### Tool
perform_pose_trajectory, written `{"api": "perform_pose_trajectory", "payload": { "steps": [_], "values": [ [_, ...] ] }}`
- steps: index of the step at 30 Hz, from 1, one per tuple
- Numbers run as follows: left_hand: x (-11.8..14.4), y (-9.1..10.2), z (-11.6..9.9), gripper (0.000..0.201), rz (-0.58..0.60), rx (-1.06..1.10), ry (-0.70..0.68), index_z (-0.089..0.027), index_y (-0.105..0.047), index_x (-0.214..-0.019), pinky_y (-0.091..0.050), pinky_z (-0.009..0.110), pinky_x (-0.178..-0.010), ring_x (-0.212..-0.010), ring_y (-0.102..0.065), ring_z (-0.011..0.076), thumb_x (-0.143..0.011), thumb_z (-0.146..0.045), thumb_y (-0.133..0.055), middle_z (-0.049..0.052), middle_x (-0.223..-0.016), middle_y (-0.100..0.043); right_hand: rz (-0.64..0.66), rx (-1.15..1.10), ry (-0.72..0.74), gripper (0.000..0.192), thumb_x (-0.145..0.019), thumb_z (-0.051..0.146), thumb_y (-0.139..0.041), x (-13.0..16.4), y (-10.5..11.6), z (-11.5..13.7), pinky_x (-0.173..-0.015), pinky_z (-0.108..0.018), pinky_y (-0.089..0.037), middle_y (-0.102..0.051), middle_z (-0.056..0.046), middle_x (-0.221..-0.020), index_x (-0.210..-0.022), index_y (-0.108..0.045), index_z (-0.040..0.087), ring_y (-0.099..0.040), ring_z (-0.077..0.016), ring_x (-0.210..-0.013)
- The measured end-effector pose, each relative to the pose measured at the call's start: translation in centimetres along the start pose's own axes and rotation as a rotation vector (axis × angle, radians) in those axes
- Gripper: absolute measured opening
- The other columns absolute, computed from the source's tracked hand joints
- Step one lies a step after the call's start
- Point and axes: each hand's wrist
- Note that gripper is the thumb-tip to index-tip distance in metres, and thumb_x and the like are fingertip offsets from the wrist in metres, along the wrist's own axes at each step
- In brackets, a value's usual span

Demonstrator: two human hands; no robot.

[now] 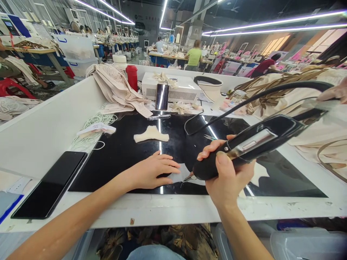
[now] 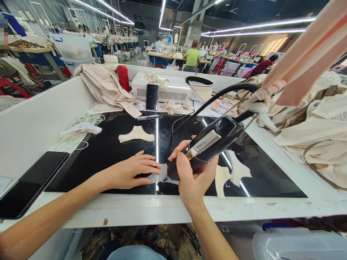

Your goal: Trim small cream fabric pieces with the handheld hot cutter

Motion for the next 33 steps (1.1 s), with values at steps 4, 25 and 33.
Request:
{"api": "perform_pose_trajectory", "payload": {
  "steps": [4, 25, 33],
  "values": [
    [0.0, 0.0, -0.2, 0.039, 0.005, -0.014, 0.001, -0.034, -0.060, -0.137, -0.016, 0.064, -0.122, -0.146, -0.042, 0.0290, -0.099, -0.031, -0.063, 0.004, -0.148, -0.059, 0.015, 0.031, 0.003, 0.033, -0.087, 0.027, -0.072, 0.0, 0.1, -0.1, -0.060, -0.032, -0.054, -0.063, 0.004, -0.085, -0.115, -0.054, 0.028, -0.061, -0.0131, -0.064],
    [0.4, 0.5, -0.4, 0.039, 0.061, 0.038, -0.021, -0.036, -0.063, -0.134, -0.013, 0.068, -0.122, -0.147, -0.040, 0.0308, -0.096, -0.032, -0.067, 0.002, -0.147, -0.060, -0.022, -0.034, -0.015, 0.036, -0.084, 0.028, -0.076, -0.1, -0.1, 0.1, -0.059, -0.031, -0.053, -0.064, 0.005, -0.083, -0.114, -0.056, 0.026, -0.060, -0.0128, -0.064],
    [0.2, 0.4, -0.4, 0.038, 0.046, 0.048, -0.028, -0.036, -0.065, -0.132, -0.011, 0.066, -0.123, -0.146, -0.042, 0.0302, -0.094, -0.032, -0.070, 0.003, -0.143, -0.063, 0.018, -0.062, -0.060, 0.037, -0.084, 0.032, -0.076, 0.8, -1.0, 0.1, -0.061, -0.032, -0.054, -0.062, 0.004, -0.085, -0.114, -0.055, 0.027, -0.060, -0.0130, -0.065]
  ]
}}
Point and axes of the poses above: each hand's wrist, its own x-axis away from the middle knuckle, its own y-axis out of the back of the hand, z = x × y
